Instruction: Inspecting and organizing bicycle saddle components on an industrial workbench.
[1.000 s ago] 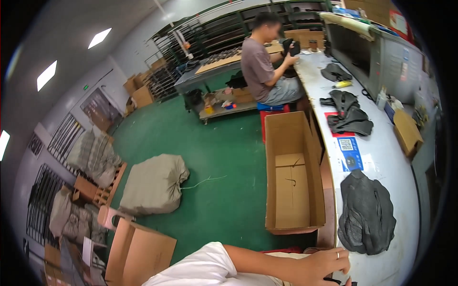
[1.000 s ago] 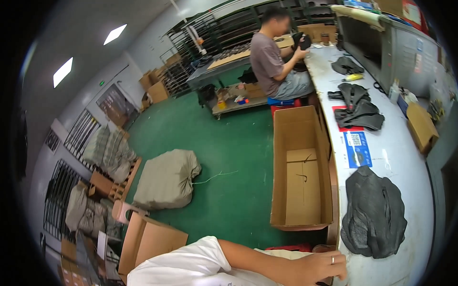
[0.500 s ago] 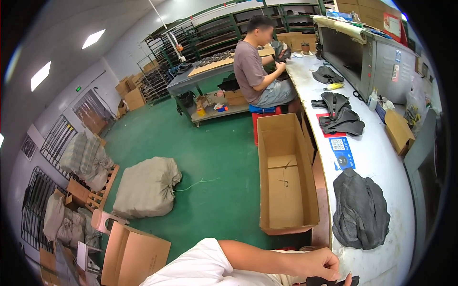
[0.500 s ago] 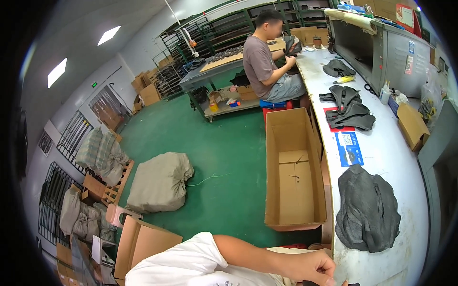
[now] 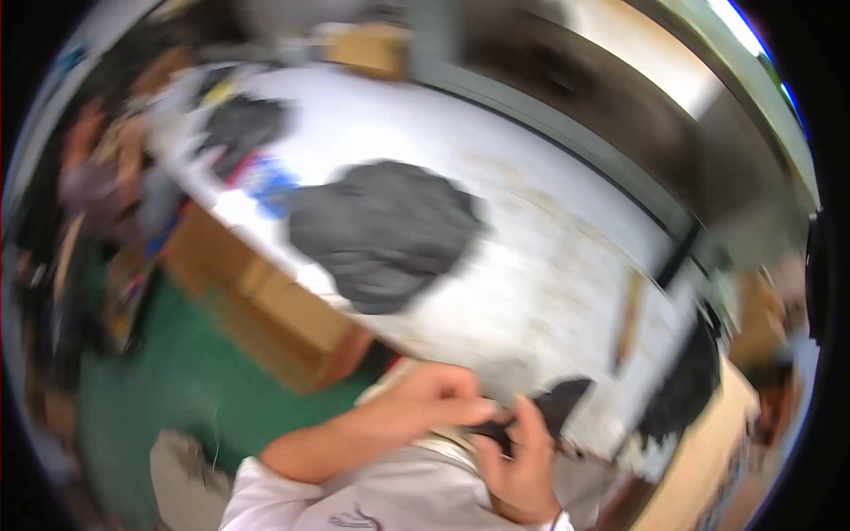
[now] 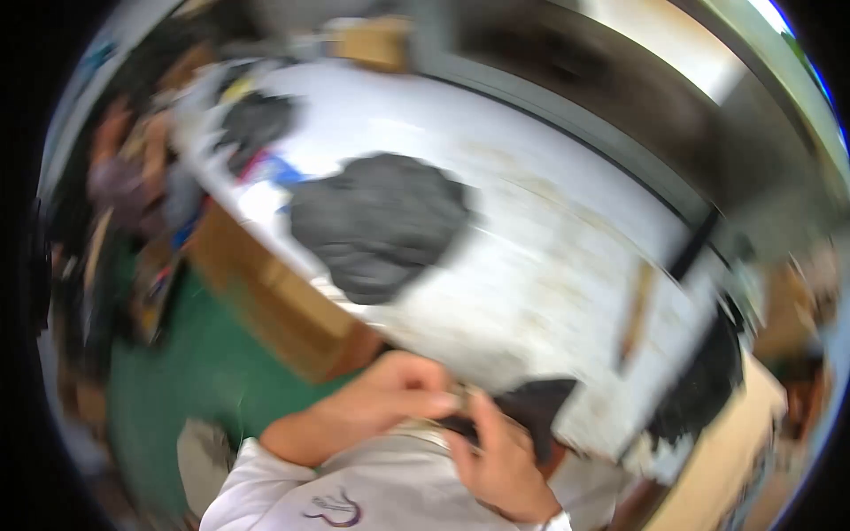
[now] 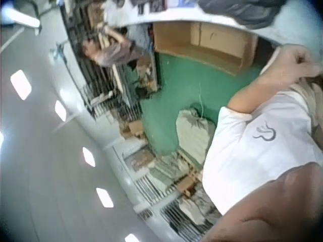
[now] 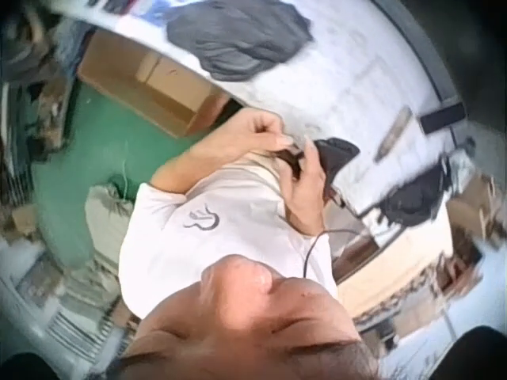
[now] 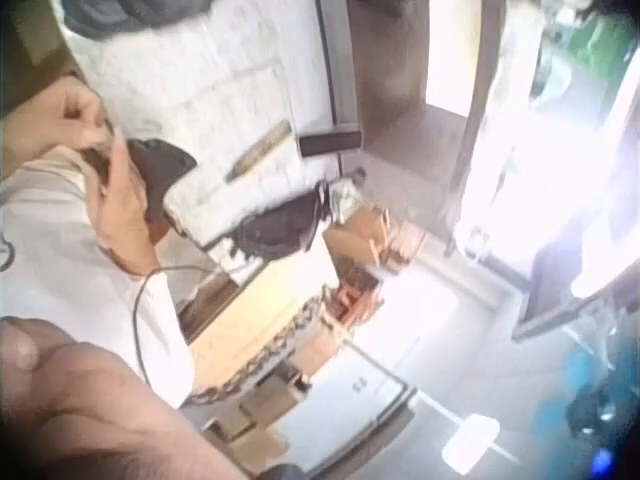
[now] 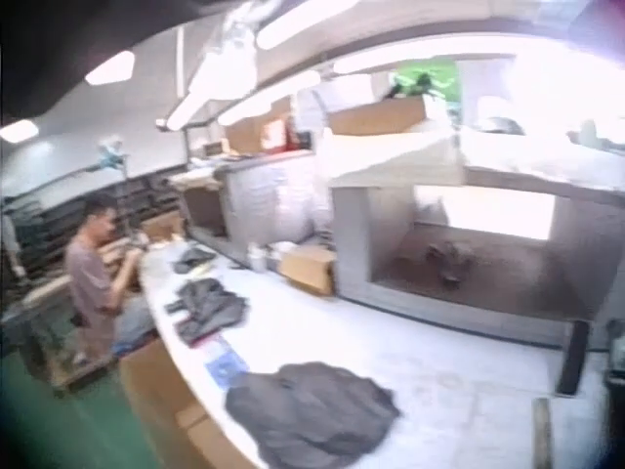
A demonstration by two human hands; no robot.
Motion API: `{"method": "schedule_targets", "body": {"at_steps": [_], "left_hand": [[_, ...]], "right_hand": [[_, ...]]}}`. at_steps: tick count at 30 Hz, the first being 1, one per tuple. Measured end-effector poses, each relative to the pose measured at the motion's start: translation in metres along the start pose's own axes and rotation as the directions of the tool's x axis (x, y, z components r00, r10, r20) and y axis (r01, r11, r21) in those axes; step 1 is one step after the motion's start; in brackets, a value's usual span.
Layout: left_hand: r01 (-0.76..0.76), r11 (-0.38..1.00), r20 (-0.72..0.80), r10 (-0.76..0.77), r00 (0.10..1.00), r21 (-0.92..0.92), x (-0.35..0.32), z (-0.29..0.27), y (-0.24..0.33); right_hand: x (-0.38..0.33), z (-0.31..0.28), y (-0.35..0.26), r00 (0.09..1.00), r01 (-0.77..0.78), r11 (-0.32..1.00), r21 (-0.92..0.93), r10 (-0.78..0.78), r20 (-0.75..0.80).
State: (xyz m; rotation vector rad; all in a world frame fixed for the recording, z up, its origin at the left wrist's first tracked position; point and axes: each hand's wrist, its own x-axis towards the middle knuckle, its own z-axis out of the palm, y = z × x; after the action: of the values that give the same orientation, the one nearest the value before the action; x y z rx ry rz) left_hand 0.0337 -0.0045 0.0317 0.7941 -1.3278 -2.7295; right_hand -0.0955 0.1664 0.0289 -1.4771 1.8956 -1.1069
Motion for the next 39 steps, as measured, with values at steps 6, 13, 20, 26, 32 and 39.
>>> {"method": "schedule_targets", "body": {"at_steps": [6,13,20,26,32,39], "left_hand": [[0.066,0.991,0.250,-0.036,0.968,-0.113,0.052,0.035,-0.011],[-0.426,0.769,0.367,0.266,0.891,0.476,0.059,0.045,-0.003],[-0.666,0.402,0.438,0.524,0.730,0.629,0.058,0.029,0.000],[-0.654,0.682,0.239,0.610,0.756,0.327,0.046,0.017,-0.020],[-0.570,0.688,0.327,0.468,0.821,0.448,0.035,0.004,0.003],[-0.395,0.891,0.257,0.337,0.906,0.223,0.039,0.009,-0.008]], "right_hand": [[-0.029,-0.023,-0.007,0.938,-0.156,0.935,0.319,0.241,-0.249],[-0.037,-0.024,0.009,0.948,-0.095,0.988,0.122,0.128,-0.293],[-0.024,-0.008,0.006,0.935,-0.197,0.882,0.427,0.300,-0.190],[0.000,-0.010,-0.010,0.930,-0.223,0.159,0.962,0.329,0.162],[0.003,0.003,-0.008,0.922,-0.166,0.353,0.921,0.387,0.018],[0.001,0.008,-0.007,0.944,-0.007,0.386,0.922,0.307,-0.122]]}}
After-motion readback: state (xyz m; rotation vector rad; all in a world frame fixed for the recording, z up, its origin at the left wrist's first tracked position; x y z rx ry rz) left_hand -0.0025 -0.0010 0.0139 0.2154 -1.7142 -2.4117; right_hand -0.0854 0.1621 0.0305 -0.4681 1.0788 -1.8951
